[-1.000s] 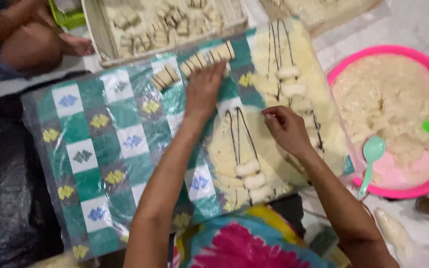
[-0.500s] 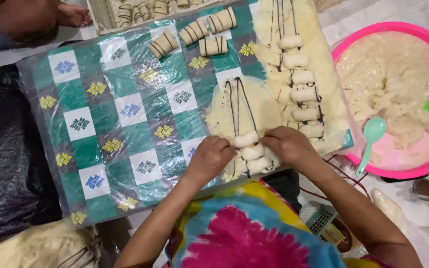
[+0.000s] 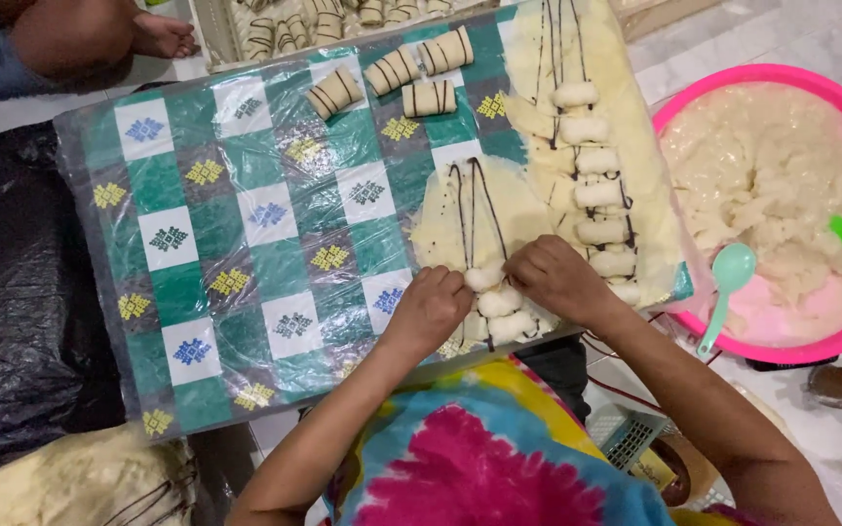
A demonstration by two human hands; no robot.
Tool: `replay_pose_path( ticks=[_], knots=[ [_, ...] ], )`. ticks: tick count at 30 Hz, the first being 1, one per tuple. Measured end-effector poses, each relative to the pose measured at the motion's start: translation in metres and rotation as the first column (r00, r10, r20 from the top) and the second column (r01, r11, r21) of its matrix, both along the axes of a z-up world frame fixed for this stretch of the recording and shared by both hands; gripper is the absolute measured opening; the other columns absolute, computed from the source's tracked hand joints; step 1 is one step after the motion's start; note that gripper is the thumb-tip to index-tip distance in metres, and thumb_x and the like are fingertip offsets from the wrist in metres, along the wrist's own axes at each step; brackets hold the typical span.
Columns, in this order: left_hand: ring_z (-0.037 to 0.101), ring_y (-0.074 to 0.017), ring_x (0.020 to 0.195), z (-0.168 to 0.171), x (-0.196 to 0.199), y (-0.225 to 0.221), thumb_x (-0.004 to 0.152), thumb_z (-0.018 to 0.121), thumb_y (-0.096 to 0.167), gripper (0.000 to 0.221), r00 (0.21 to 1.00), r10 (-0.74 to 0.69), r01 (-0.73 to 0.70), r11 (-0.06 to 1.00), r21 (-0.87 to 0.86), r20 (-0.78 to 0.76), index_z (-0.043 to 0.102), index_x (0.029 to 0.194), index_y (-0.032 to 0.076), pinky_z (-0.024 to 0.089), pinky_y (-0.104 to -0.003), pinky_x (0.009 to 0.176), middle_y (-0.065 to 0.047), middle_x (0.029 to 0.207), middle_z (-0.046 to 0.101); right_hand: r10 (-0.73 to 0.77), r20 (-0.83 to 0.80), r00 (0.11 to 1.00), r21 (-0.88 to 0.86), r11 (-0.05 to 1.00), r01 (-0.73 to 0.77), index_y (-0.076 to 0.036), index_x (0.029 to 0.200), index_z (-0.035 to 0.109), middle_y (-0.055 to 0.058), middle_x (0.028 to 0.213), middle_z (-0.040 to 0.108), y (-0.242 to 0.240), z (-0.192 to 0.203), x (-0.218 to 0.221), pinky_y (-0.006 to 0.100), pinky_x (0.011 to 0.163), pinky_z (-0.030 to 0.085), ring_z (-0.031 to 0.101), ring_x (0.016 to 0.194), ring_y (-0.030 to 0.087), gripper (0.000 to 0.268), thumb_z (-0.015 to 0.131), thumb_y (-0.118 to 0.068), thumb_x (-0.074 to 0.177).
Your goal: Rolling small pieces of dough into cylindrical shapes and organizing them in a basket.
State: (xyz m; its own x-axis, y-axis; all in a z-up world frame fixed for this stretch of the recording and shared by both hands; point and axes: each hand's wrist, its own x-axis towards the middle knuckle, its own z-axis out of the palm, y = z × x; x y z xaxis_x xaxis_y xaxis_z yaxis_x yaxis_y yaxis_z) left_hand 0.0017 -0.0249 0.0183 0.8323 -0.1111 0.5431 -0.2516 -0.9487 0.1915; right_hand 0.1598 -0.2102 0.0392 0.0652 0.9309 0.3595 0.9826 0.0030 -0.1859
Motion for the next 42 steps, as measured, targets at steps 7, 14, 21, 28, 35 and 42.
replay_pose_path(
  ticks=[7,14,21,28,35,42],
  knots=[
    [0.062,-0.0236,0.071,-0.007,-0.002,0.006,0.087,0.081,0.019,0.019,0.999,0.017,-0.02,0.992,-0.126,-0.029,0.069,0.076,0.009,0.048,-0.035,0.065,-0.004,0.077,0.06,-0.015,0.055,0.998,0.056,0.998,0.012,-0.016,0.087,0.06,0.005,0.095,0.056,0.008,-0.014,0.005,0.04,0.084,0.051,0.063,0.091,0.025,0.014,0.062,-0.02,0.1],
    [0.056,-0.036,0.112,0.02,0.02,-0.005,0.099,0.055,0.026,0.028,0.929,0.253,-0.306,0.936,-0.176,-0.271,0.061,0.117,0.006,0.038,-0.049,0.094,-0.018,0.121,0.058,-0.574,-0.142,0.806,-0.116,0.818,0.563,-0.017,0.094,0.063,0.002,0.087,0.06,0.034,-0.048,-0.004,0.041,0.072,0.053,0.067,0.085,0.026,0.025,0.067,-0.041,0.096],
    [0.014,-0.0409,0.157,-0.005,0.021,-0.016,0.108,0.034,0.041,0.07,0.771,-0.005,-0.19,0.953,-0.237,-0.636,0.024,0.163,-0.002,0.0,-0.059,0.126,-0.027,0.17,0.017,-0.647,0.074,0.759,-0.164,0.743,0.649,-0.02,0.133,0.066,0.006,0.134,0.063,0.032,0.005,-0.045,0.049,0.1,0.04,0.047,0.137,0.037,0.032,0.054,-0.028,0.104],
    [0.002,-0.0494,0.156,0.019,0.004,-0.014,0.104,0.037,0.057,0.08,0.747,0.179,-0.408,0.883,-0.23,-0.64,0.037,0.155,-0.004,-0.008,-0.07,0.119,-0.033,0.168,0.011,-0.648,-0.29,0.705,-0.498,0.731,0.467,-0.009,0.165,0.021,0.018,0.171,0.016,0.012,0.005,-0.058,0.072,0.115,0.007,0.001,0.15,0.057,0.06,0.028,-0.038,0.112],
    [0.048,-0.0426,0.113,0.005,0.018,0.017,0.103,0.036,0.055,0.049,0.616,0.485,-0.596,0.802,0.036,-0.621,0.067,0.112,0.018,0.031,-0.063,0.091,-0.017,0.118,0.054,-0.786,-0.093,0.611,-0.5,0.567,0.654,-0.02,0.143,0.054,0.012,0.141,0.042,0.006,-0.003,-0.033,0.059,0.098,0.031,0.035,0.129,0.046,0.046,0.04,-0.041,0.106],
    [0.074,-0.038,0.085,-0.028,0.031,0.023,0.094,0.05,0.047,0.041,0.443,0.432,-0.731,0.681,-0.037,-0.786,0.071,0.08,0.014,0.055,-0.05,0.074,-0.013,0.08,0.072,-0.946,-0.025,0.324,-0.723,0.241,0.648,-0.019,0.101,0.07,0.012,0.083,0.076,0.01,-0.003,-0.012,0.047,0.071,0.049,0.075,0.087,0.04,0.061,0.035,-0.07,0.102]
  ],
)
